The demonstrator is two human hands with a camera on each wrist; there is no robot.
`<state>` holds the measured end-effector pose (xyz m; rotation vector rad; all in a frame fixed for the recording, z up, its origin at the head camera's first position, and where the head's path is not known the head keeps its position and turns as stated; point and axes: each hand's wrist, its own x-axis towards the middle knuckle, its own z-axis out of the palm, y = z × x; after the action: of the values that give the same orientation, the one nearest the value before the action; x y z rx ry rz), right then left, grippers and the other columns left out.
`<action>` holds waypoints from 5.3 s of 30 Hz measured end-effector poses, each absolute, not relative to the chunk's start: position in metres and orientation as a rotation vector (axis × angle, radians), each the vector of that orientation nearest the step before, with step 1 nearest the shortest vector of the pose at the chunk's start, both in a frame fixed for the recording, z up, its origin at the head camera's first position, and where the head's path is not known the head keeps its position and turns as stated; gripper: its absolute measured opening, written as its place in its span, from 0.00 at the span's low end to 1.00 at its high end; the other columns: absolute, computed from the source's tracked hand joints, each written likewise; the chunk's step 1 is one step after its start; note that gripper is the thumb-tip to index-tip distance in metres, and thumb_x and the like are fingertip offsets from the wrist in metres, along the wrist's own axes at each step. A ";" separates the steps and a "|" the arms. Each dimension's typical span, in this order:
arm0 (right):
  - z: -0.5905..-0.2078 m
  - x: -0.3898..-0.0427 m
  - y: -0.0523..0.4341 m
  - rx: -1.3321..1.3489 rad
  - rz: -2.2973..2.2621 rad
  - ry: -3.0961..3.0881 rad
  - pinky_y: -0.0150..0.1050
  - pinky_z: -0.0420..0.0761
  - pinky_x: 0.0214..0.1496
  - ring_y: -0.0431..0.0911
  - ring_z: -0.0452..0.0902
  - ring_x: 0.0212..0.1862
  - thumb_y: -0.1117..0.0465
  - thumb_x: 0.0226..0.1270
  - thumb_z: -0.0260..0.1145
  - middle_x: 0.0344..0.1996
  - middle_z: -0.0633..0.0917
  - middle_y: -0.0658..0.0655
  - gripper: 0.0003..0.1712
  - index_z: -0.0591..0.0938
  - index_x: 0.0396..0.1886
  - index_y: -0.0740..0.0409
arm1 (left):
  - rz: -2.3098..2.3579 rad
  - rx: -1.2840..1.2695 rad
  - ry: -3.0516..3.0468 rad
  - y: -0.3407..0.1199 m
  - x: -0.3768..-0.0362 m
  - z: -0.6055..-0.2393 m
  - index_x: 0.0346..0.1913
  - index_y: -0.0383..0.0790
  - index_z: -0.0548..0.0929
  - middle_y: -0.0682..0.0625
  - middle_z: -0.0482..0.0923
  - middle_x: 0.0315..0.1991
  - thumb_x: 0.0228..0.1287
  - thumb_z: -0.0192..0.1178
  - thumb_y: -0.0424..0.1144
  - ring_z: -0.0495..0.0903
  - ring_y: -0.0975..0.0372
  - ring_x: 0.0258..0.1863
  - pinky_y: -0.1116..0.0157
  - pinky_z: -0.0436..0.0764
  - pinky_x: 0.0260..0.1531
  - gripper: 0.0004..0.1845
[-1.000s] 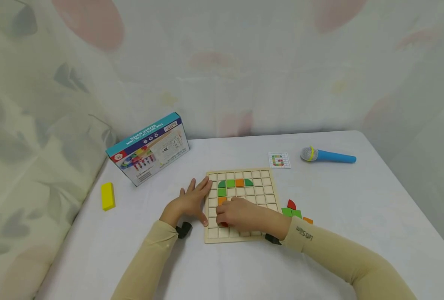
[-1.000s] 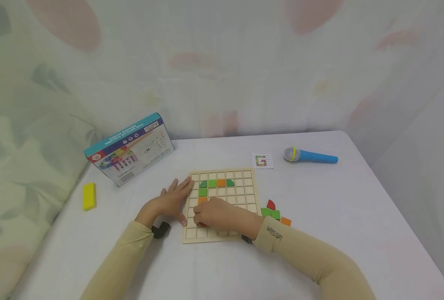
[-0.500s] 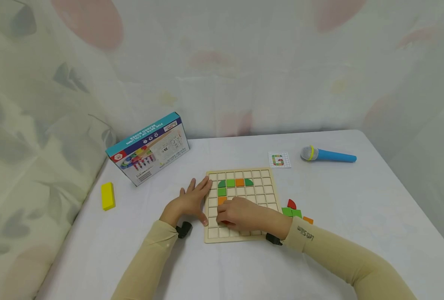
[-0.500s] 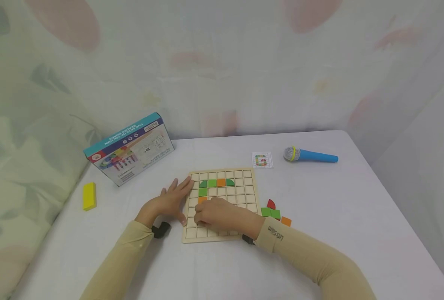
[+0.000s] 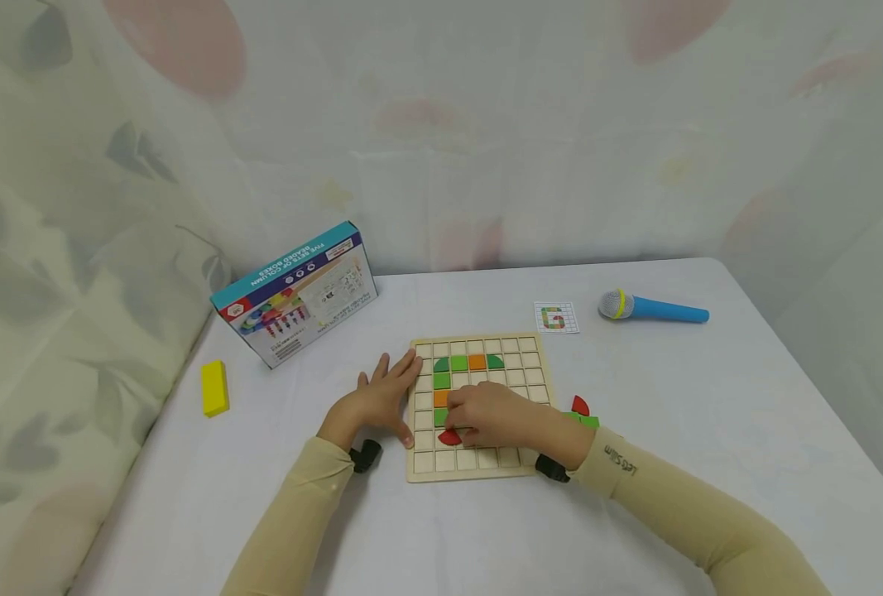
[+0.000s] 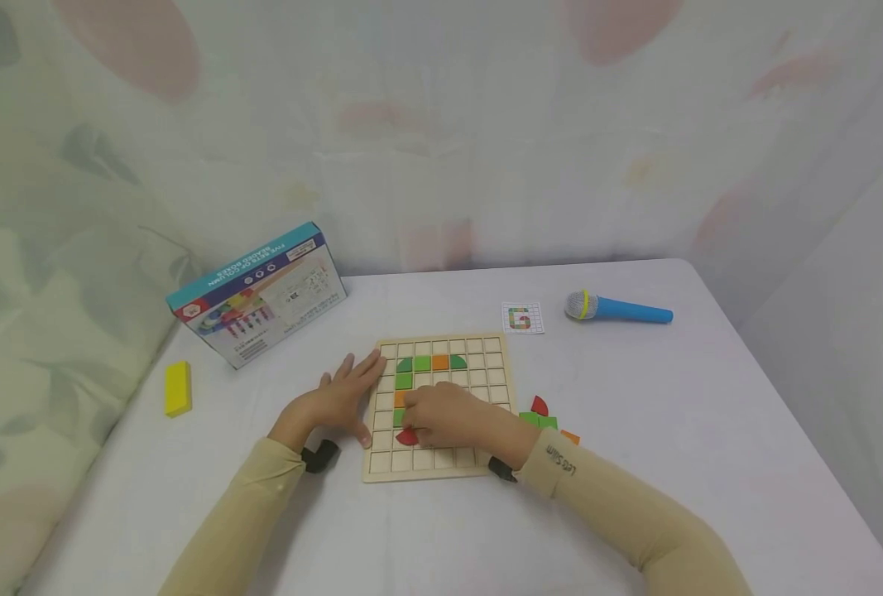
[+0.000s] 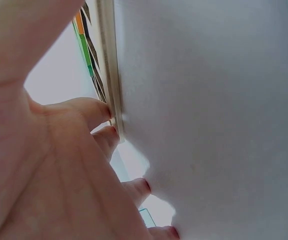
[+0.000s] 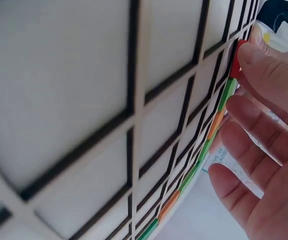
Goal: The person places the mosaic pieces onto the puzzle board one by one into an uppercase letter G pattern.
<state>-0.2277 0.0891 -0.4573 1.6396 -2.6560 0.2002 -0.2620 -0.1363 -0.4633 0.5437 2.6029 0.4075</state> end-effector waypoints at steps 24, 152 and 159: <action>-0.456 -0.221 0.073 1.522 0.088 -2.748 0.31 0.70 0.30 0.36 0.67 0.29 0.49 0.54 0.69 0.28 0.74 0.42 0.10 0.83 0.35 0.45 | 0.378 0.550 2.604 -0.137 -0.264 -0.465 0.74 0.51 0.41 0.55 0.28 0.74 0.23 0.78 0.55 0.26 0.44 0.70 0.33 0.36 0.58 0.72; -0.462 -0.196 0.095 1.039 0.142 -2.889 0.40 0.70 0.32 0.41 0.66 0.27 0.58 0.48 0.65 0.22 0.71 0.42 0.01 0.80 0.24 0.47 | 0.391 0.536 2.614 -0.136 -0.265 -0.469 0.73 0.51 0.41 0.55 0.27 0.74 0.22 0.79 0.53 0.25 0.45 0.70 0.34 0.34 0.59 0.72; -0.457 -0.196 0.116 0.958 0.299 -2.894 0.38 0.72 0.34 0.41 0.74 0.35 0.55 0.51 0.68 0.32 0.80 0.44 0.10 0.84 0.35 0.48 | 0.382 0.532 2.614 -0.135 -0.266 -0.469 0.73 0.51 0.41 0.54 0.27 0.74 0.22 0.79 0.53 0.26 0.44 0.70 0.33 0.35 0.59 0.73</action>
<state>-0.1958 0.1162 -0.4575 0.9580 -2.8944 0.2994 -0.2656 -0.1355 -0.4694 0.5319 2.6144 0.3820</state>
